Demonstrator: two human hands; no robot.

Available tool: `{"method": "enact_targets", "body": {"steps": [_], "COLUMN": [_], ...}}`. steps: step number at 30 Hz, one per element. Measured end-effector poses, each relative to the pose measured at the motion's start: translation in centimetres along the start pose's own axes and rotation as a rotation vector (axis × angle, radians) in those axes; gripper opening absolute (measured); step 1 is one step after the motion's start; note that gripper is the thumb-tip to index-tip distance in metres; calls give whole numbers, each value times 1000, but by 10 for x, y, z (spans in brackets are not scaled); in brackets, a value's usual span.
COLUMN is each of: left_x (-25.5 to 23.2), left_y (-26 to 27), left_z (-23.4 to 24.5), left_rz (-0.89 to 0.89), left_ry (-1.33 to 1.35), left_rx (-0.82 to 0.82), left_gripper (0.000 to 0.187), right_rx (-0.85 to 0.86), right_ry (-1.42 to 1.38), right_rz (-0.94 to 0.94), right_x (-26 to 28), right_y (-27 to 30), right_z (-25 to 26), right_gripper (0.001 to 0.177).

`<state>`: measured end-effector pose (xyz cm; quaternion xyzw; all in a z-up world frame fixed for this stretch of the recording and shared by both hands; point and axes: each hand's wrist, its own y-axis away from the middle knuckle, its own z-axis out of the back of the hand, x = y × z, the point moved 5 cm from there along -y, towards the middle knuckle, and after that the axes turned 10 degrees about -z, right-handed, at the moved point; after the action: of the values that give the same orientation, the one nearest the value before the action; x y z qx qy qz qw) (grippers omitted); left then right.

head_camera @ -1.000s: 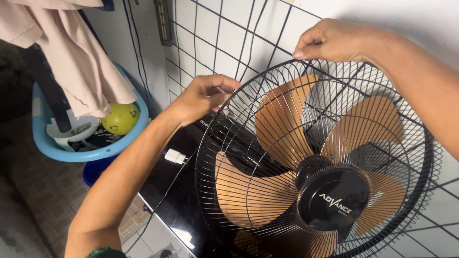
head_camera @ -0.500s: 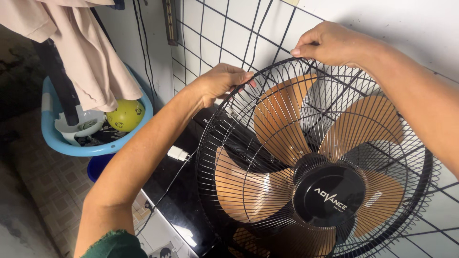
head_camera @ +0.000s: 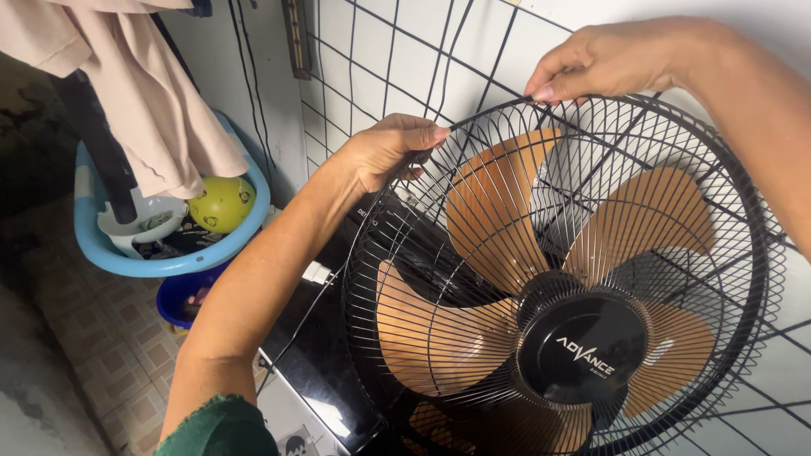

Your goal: The person aligns and secures the front wire cage of a standing electric fan onto its base. They repeatedly adjust the cage around the perimeter to ensure it is properly seated and stable.

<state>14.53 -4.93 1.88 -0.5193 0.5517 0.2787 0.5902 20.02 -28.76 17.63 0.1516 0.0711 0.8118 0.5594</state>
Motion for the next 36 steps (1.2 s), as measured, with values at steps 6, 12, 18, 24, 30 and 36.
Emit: {"method": "enact_targets", "body": {"steps": [6, 12, 18, 24, 30, 36], "left_x": [1, 0, -6, -1, 8, 3], "left_y": [-3, -2, -2, 4, 8, 10], "left_z": [-2, -3, -5, -5, 9, 9], "left_rz": [10, -16, 11, -29, -70, -69], "left_ry": [10, 34, 29, 95, 178, 235], "left_rx": [-69, -36, -8, -99, -84, -58], "left_gripper": [35, 33, 27, 21, 23, 20], "right_rx": [62, 120, 127, 69, -71, -213], "right_ry": [-41, 0, 53, 0, -185, 13], "right_rz": [14, 60, -28, 0, 185, -222], "right_x": [2, 9, 11, 21, 13, -34], "right_y": [-11, -14, -11, 4, 34, 61], "right_z": [3, 4, 8, 8, 16, 9], "right_gripper": [44, 41, 39, 43, 48, 43]}}
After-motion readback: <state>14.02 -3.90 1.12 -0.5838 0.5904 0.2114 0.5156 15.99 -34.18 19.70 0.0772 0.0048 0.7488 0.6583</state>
